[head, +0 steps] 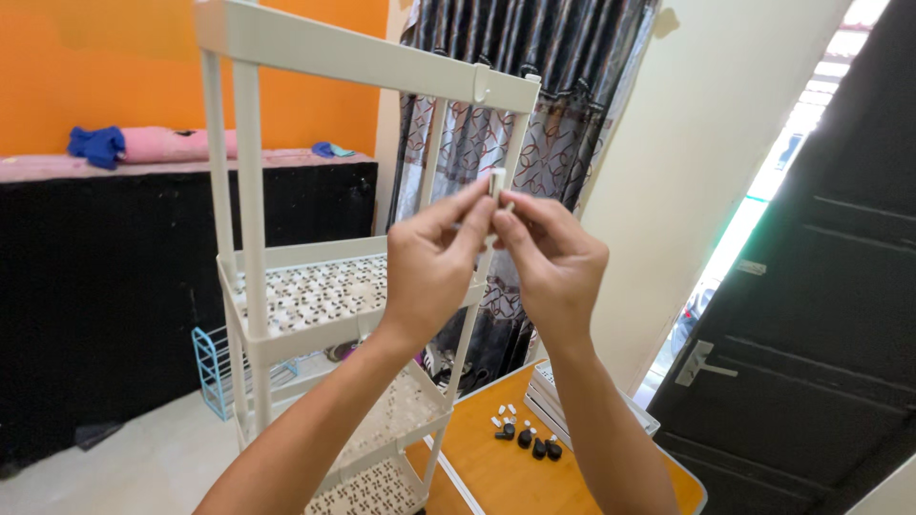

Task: The person assembles a white plastic rolling cart by inserting small white plastic connectors into the frame and attaching perforated trays. The person then lays out white plastic rods and begins inserting them into the tray frame to form a base structure.

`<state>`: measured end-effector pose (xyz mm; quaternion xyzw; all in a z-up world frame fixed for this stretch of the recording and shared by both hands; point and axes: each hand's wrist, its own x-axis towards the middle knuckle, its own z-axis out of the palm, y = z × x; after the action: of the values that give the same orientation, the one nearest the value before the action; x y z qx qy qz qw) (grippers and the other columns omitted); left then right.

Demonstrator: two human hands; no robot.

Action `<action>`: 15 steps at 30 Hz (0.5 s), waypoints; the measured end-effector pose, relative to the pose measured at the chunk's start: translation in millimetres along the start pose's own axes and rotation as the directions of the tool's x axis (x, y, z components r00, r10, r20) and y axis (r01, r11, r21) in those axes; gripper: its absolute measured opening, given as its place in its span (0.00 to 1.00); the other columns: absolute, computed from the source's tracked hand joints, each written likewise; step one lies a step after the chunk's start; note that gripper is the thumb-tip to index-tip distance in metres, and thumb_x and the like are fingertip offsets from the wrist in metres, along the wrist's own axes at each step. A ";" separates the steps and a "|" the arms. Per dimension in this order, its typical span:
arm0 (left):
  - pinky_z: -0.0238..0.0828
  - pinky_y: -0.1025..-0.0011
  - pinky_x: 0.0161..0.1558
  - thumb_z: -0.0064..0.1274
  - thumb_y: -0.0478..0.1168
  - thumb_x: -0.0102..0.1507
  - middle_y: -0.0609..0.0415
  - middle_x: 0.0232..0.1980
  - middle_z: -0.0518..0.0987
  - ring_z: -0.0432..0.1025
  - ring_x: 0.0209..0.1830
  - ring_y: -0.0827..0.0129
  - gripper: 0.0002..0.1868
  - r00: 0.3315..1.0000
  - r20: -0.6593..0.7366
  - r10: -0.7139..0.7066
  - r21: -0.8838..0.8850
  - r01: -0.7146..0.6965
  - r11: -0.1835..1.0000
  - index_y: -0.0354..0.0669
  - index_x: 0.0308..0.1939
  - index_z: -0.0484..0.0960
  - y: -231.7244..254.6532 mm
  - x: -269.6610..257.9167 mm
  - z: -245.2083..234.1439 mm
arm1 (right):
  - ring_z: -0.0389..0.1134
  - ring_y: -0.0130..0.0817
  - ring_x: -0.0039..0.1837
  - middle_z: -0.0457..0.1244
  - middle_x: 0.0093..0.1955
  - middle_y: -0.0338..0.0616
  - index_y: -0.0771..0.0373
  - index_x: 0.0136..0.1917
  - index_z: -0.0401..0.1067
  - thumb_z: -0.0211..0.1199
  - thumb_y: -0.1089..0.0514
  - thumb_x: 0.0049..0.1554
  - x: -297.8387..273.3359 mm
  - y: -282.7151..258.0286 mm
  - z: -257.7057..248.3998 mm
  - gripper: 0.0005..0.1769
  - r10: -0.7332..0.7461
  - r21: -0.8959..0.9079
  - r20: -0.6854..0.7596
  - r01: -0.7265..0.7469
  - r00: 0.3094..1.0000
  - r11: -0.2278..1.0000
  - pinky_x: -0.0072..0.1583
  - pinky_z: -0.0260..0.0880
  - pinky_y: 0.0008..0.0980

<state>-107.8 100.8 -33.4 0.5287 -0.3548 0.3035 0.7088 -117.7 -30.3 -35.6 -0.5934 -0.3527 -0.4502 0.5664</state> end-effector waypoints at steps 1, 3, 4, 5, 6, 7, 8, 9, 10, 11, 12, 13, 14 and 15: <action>0.76 0.80 0.34 0.55 0.36 0.70 0.50 0.42 0.86 0.74 0.33 0.80 0.18 1.000 -0.009 -0.021 0.005 0.021 1.000 0.39 0.63 0.83 -3.0 7.7 -0.1 | 0.73 0.27 0.53 0.70 0.53 0.44 0.72 0.61 0.76 0.65 0.68 0.64 6.1 3.3 2.5 0.12 -0.007 -0.003 -0.010 0.007 1.000 1.000 0.53 0.77 0.26; 0.77 0.79 0.35 0.55 0.36 0.70 0.50 0.43 0.86 0.75 0.34 0.79 0.17 1.000 -0.021 -0.014 -0.039 0.013 0.999 0.39 0.62 0.83 -8.3 23.4 1.6 | 0.73 0.27 0.52 0.70 0.52 0.44 0.72 0.61 0.76 0.65 0.68 0.64 19.4 9.6 7.7 0.12 -0.024 -0.011 -0.032 0.024 0.999 1.000 0.53 0.77 0.26; 0.80 0.78 0.37 0.54 0.36 0.70 0.51 0.45 0.86 0.77 0.37 0.79 0.16 1.000 -0.027 0.014 -0.087 -0.016 0.996 0.37 0.61 0.83 -10.9 31.3 3.3 | 0.73 0.27 0.51 0.70 0.51 0.44 0.72 0.61 0.76 0.65 0.67 0.64 26.1 12.8 10.6 0.12 -0.020 -0.006 -0.043 0.020 0.999 1.000 0.52 0.77 0.26; 0.83 0.78 0.39 0.53 0.36 0.70 0.52 0.47 0.86 0.79 0.40 0.79 0.15 0.999 -0.037 0.038 -0.137 -0.043 0.990 0.36 0.60 0.83 -13.9 37.3 4.9 | 0.73 0.26 0.51 0.71 0.51 0.44 0.72 0.60 0.76 0.65 0.67 0.64 32.0 16.1 13.1 0.12 -0.013 -0.003 -0.050 0.013 0.999 1.000 0.52 0.77 0.26; 0.84 0.77 0.40 0.52 0.36 0.70 0.51 0.48 0.86 0.79 0.41 0.78 0.15 0.998 -0.042 0.046 -0.139 -0.051 0.989 0.36 0.60 0.83 -16.5 42.5 5.7 | 0.74 0.26 0.50 0.71 0.50 0.44 0.72 0.60 0.76 0.65 0.67 0.64 37.1 18.9 15.6 0.12 -0.007 0.000 -0.057 0.007 0.998 1.000 0.51 0.77 0.26; 0.84 0.76 0.40 0.52 0.37 0.71 0.51 0.49 0.86 0.79 0.42 0.78 0.15 0.997 -0.050 0.058 -0.140 -0.064 0.988 0.35 0.60 0.83 -17.6 48.1 6.0 | 0.73 0.26 0.49 0.71 0.49 0.44 0.72 0.60 0.77 0.65 0.67 0.64 43.1 20.5 18.4 0.12 -0.014 -0.006 -0.062 0.014 0.998 1.000 0.50 0.77 0.26; 0.85 0.76 0.41 0.51 0.37 0.71 0.51 0.50 0.85 0.79 0.43 0.77 0.15 0.996 -0.058 0.070 -0.141 -0.077 0.987 0.35 0.60 0.83 -18.4 53.0 6.3 | 0.72 0.26 0.48 0.71 0.49 0.44 0.72 0.60 0.77 0.65 0.67 0.64 48.8 21.7 21.1 0.12 -0.022 -0.012 -0.066 0.021 0.998 1.000 0.50 0.76 0.26; 0.85 0.76 0.41 0.51 0.36 0.71 0.50 0.51 0.85 0.80 0.43 0.77 0.16 0.996 -0.059 0.074 -0.136 -0.081 0.987 0.34 0.60 0.82 -19.5 56.9 6.0 | 0.71 0.26 0.47 0.71 0.48 0.44 0.72 0.60 0.77 0.66 0.67 0.64 53.3 23.0 23.0 0.12 -0.026 -0.018 -0.070 0.025 0.997 1.000 0.49 0.76 0.26; 0.85 0.76 0.42 0.50 0.36 0.71 0.49 0.52 0.85 0.80 0.44 0.76 0.16 0.995 -0.060 0.078 -0.132 -0.085 0.988 0.34 0.61 0.82 -20.6 60.4 5.3 | 0.72 0.26 0.48 0.71 0.49 0.44 0.72 0.60 0.77 0.66 0.66 0.64 57.0 24.1 24.4 0.12 -0.020 -0.005 -0.067 0.019 0.998 1.000 0.49 0.77 0.26; 0.85 0.75 0.42 0.50 0.36 0.71 0.48 0.53 0.84 0.80 0.45 0.75 0.16 0.995 -0.061 0.085 -0.126 -0.092 0.988 0.33 0.61 0.81 -21.2 63.6 4.5 | 0.73 0.25 0.49 0.71 0.49 0.44 0.72 0.60 0.77 0.66 0.66 0.63 60.7 25.0 26.0 0.12 -0.016 0.010 -0.064 0.016 0.998 1.000 0.49 0.78 0.26; 0.85 0.75 0.43 0.49 0.36 0.72 0.48 0.54 0.84 0.79 0.46 0.75 0.16 0.992 -0.060 0.110 -0.133 -0.117 0.984 0.33 0.62 0.80 -21.8 66.2 4.3 | 0.73 0.25 0.50 0.72 0.50 0.44 0.71 0.60 0.76 0.65 0.66 0.63 64.4 25.6 26.6 0.12 -0.012 0.024 -0.061 0.013 0.998 1.000 0.49 0.78 0.26; 0.85 0.75 0.44 0.49 0.35 0.72 0.47 0.56 0.84 0.79 0.48 0.75 0.16 0.989 -0.059 0.133 -0.137 -0.141 0.981 0.33 0.62 0.80 -22.7 68.5 3.4 | 0.74 0.25 0.50 0.72 0.50 0.44 0.71 0.60 0.76 0.66 0.66 0.63 67.7 26.7 27.3 0.12 -0.020 0.005 -0.060 0.020 0.998 1.000 0.50 0.78 0.26; 0.85 0.75 0.45 0.49 0.35 0.72 0.47 0.57 0.83 0.79 0.49 0.74 0.16 0.986 -0.059 0.157 -0.141 -0.164 0.976 0.32 0.63 0.79 -23.5 70.6 2.6 | 0.74 0.25 0.50 0.72 0.50 0.44 0.71 0.60 0.77 0.66 0.65 0.63 70.9 28.1 27.9 0.12 -0.028 -0.015 -0.059 0.028 0.998 1.000 0.50 0.77 0.25; 0.85 0.75 0.45 0.48 0.35 0.72 0.47 0.58 0.83 0.79 0.49 0.74 0.16 0.986 -0.063 0.156 -0.142 -0.164 0.976 0.32 0.63 0.79 -23.9 72.5 2.0 | 0.74 0.25 0.50 0.72 0.50 0.44 0.71 0.60 0.77 0.66 0.65 0.64 74.3 29.3 29.0 0.12 -0.037 -0.033 -0.056 0.035 0.998 0.999 0.51 0.77 0.24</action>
<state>-48.0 96.8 14.0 0.4369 -0.3991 0.3464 0.7279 -60.8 -11.7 24.8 -0.5830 -0.3399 -0.4826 0.5583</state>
